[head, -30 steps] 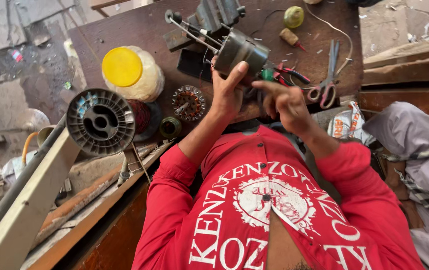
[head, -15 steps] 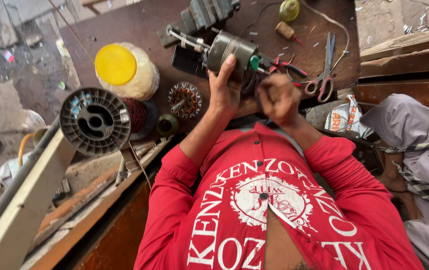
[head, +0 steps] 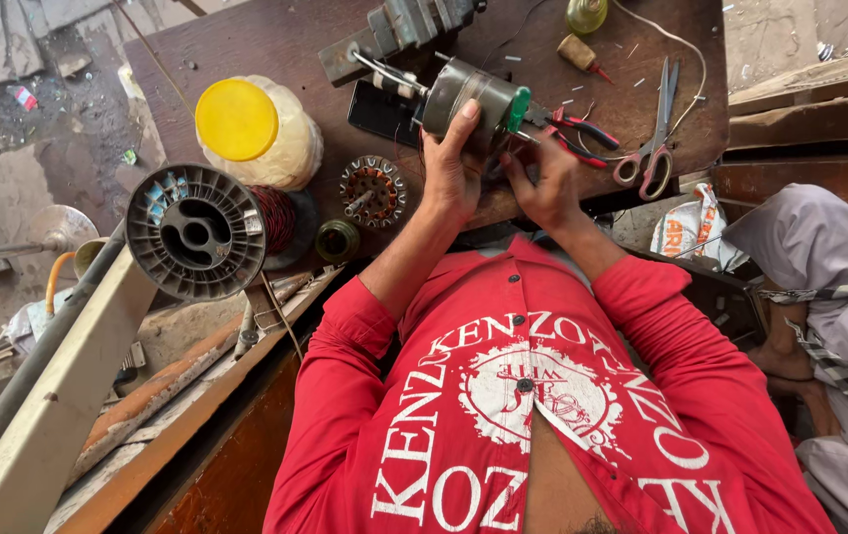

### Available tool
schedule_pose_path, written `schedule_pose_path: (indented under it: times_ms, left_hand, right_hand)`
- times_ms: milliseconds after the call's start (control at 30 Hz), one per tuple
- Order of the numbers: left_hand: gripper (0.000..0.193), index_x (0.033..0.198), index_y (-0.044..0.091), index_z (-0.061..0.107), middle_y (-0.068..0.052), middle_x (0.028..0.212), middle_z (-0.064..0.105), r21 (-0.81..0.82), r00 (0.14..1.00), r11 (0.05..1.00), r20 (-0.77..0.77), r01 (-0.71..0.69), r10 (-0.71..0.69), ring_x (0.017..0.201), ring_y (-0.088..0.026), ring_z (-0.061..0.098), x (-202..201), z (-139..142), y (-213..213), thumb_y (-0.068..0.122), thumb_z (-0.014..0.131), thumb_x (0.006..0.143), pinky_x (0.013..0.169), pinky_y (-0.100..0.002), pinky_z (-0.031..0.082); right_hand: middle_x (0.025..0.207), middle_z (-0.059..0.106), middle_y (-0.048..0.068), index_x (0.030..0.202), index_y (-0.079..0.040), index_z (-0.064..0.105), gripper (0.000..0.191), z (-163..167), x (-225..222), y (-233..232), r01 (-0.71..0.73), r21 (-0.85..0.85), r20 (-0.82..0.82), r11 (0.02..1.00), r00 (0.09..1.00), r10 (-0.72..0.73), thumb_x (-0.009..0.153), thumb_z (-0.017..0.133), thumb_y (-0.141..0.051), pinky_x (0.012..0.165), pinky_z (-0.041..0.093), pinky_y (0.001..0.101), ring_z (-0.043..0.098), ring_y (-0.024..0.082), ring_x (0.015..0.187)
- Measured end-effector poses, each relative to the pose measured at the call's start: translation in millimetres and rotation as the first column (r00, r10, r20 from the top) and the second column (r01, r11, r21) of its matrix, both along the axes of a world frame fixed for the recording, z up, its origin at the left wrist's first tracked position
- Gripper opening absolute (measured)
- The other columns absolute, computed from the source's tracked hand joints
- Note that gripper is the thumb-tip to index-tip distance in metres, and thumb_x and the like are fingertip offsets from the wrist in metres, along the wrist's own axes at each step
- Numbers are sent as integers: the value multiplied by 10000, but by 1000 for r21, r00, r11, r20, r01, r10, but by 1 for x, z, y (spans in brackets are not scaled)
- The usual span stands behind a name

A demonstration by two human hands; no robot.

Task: The person disassembles a small electric motor using a screwdriver and pliers, then strips and twists wires before connecting them to a power source to test the motor. The person uses a screwdriver to remove screws, pliers to adjust components, and handles wires to complete the connections.

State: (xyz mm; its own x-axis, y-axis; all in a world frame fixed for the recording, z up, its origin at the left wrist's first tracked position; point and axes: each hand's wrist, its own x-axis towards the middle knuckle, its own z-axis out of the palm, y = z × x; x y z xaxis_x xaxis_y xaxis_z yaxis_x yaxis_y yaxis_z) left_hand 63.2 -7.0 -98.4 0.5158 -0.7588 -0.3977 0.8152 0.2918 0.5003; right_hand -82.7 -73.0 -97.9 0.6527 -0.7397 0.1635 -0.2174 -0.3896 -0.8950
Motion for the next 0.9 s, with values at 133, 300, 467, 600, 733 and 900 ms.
schedule_pose_path:
  times_ms: [133, 300, 467, 600, 733, 900]
  left_hand:
    - [558, 1257, -81, 465, -143, 1083, 610, 25, 985, 999, 170, -35, 30, 913, -191, 643, -1, -10, 2, 166, 857, 945, 773, -344, 567]
    - [695, 1298, 67, 355, -113, 1078, 642, 129, 967, 988, 250, -90, 56, 869, -165, 677, -4, -12, 9, 101, 842, 803, 728, -312, 589]
    - [702, 1343, 27, 360, -119, 1122, 630, 104, 969, 988, 232, -113, 87, 966, -183, 673, -3, -10, 29, 74, 841, 834, 823, -342, 605]
    - [708, 1382, 35, 336, -166, 1132, 594, 113, 978, 985, 175, -134, 112, 927, -241, 617, -1, -8, 33, 96, 816, 865, 780, -385, 549]
    - [803, 1445, 52, 314, -128, 1258, 557, 55, 937, 976, 295, -213, 188, 1133, -206, 588, 3, -1, 31, 89, 843, 842, 1014, -363, 502]
    - [846, 1477, 44, 306, -116, 1284, 540, 98, 879, 962, 438, -254, 188, 1162, -201, 560, 6, 17, 30, 110, 861, 843, 1027, -358, 484]
  right_hand:
    - [1145, 631, 124, 1289, 35, 561, 415, 41, 12, -5, 48, -66, 232, 997, 972, -32, 987, 773, -156, 837, 538, 286, 630, 160, 964]
    - [1106, 634, 64, 1093, -11, 646, 137, 66, 18, -25, 152, -66, 374, 986, 920, -117, 1102, 686, -142, 760, 518, 264, 608, 113, 886]
    - [933, 635, 56, 1063, -21, 653, 199, 33, -9, -83, 215, -124, 149, 969, 969, -196, 1120, 738, -192, 694, 503, 329, 588, 156, 783]
    - [965, 719, 156, 1124, -5, 719, 259, -29, -8, -89, -31, -423, -387, 905, 910, -150, 1010, 774, -231, 716, 535, 438, 695, 316, 820]
    - [1090, 718, 163, 1143, -21, 693, 215, -35, -5, -62, 65, -494, -172, 867, 970, -170, 1022, 724, -196, 856, 554, 432, 702, 351, 973]
    - [1161, 662, 204, 1229, 38, 640, 335, 24, 6, 1, -47, -486, 10, 873, 998, 59, 994, 770, -163, 910, 549, 471, 668, 399, 1046]
